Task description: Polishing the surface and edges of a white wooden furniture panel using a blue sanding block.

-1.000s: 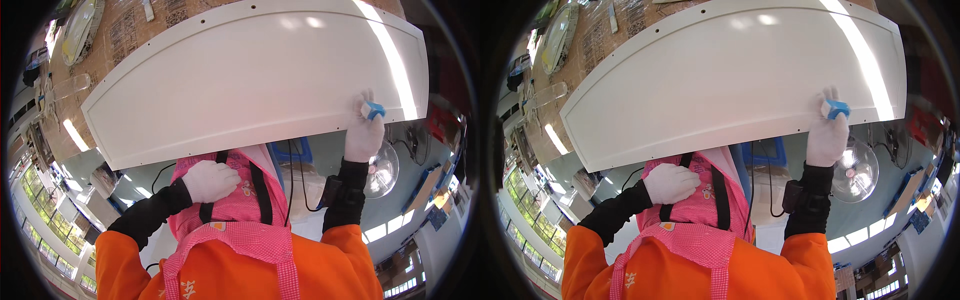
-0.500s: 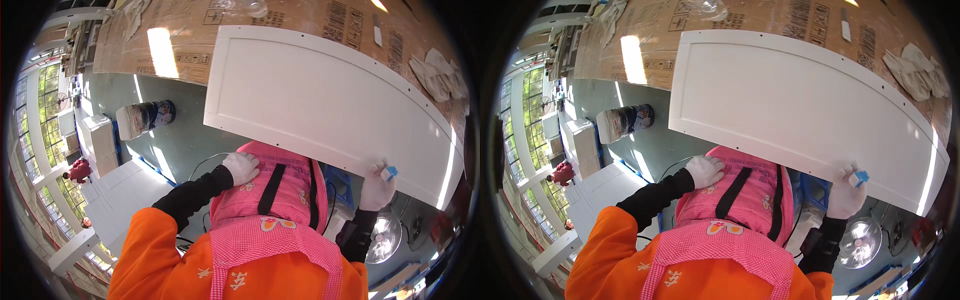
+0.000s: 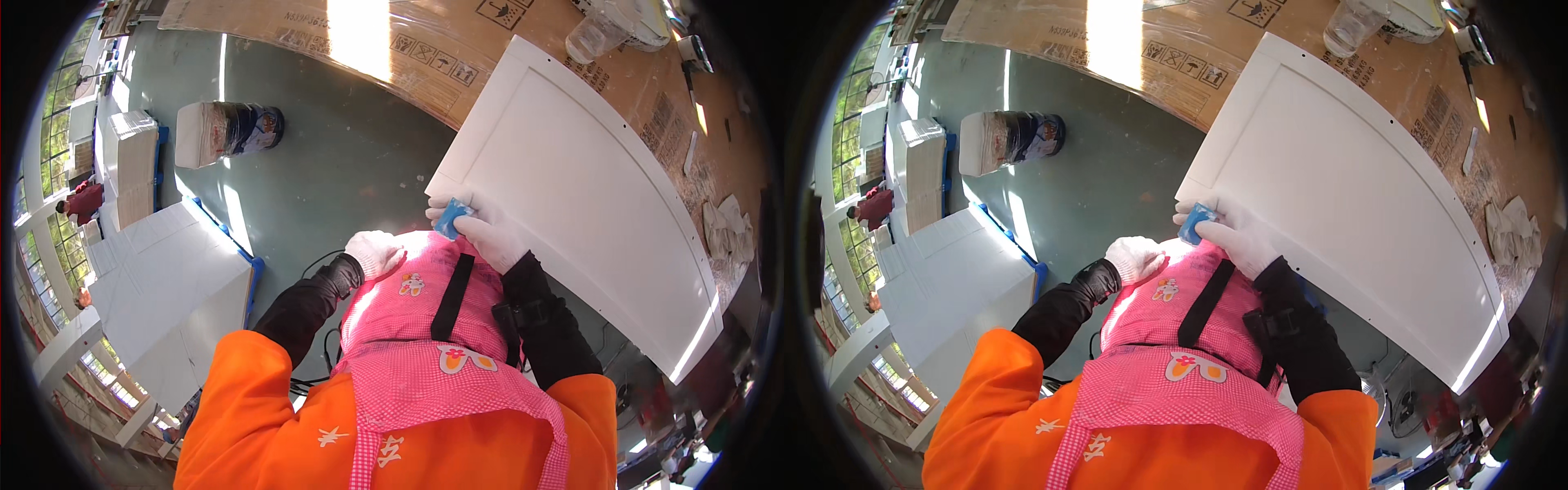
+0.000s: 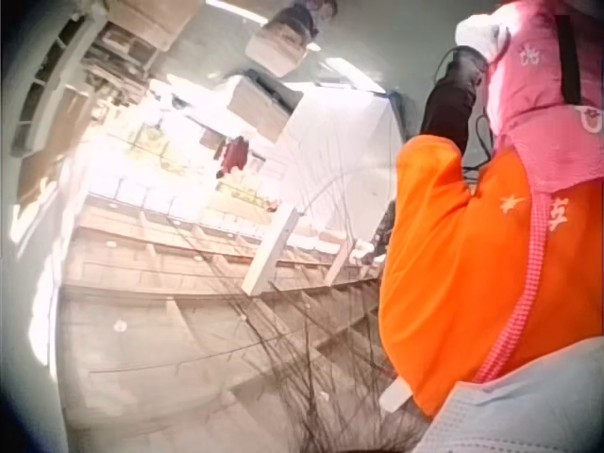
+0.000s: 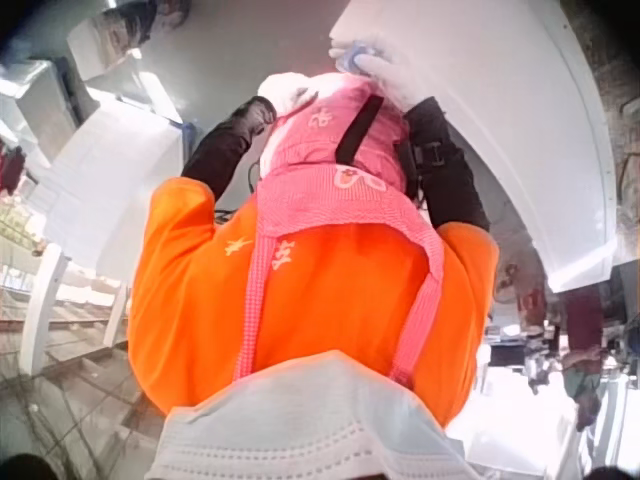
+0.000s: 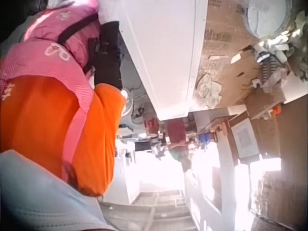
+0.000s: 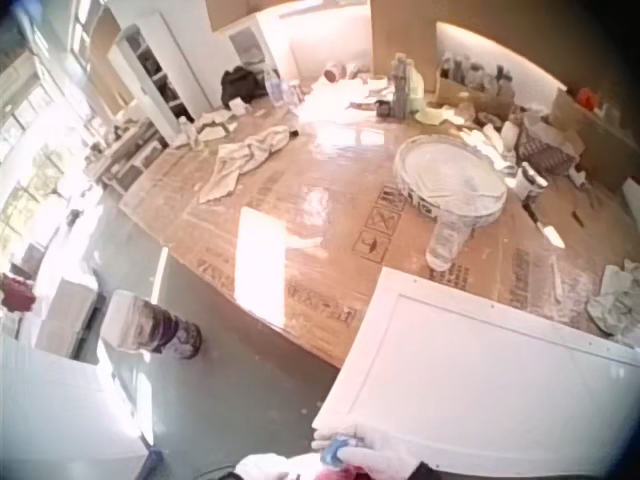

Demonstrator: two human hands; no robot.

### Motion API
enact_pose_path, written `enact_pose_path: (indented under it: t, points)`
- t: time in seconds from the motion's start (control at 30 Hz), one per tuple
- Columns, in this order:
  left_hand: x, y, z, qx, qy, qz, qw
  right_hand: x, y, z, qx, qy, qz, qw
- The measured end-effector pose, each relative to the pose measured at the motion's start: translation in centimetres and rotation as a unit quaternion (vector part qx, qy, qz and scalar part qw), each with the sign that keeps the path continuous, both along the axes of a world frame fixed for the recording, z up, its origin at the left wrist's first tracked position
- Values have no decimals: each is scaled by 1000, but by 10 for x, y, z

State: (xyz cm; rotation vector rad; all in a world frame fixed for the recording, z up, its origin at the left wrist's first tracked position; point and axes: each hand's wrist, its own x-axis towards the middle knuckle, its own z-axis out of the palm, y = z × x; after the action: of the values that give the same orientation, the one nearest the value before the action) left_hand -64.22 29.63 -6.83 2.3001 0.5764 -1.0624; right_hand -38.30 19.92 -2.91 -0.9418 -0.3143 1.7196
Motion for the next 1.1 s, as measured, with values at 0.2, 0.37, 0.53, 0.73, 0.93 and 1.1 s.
enact_pose_path:
  t: [0.2,0.37,0.53,0.73,0.93,1.1]
  points:
    - [5,74,0,313,-332,104,884,-30,62,4,-26,69,21,997]
    - [91,139,28,158,-392,417,804,-15,51,-15,11,192,-7,981]
    - [189,155,47,157,-422,358,818,6,21,-12,17,224,-32,974]
    - [257,158,25,208,-351,217,887,46,-50,-5,2,177,-58,983]
    - [250,162,9,248,-407,188,859,91,-159,-11,-14,158,-194,968]
    - [256,160,-2,264,-410,189,852,155,-231,-18,35,138,-416,898]
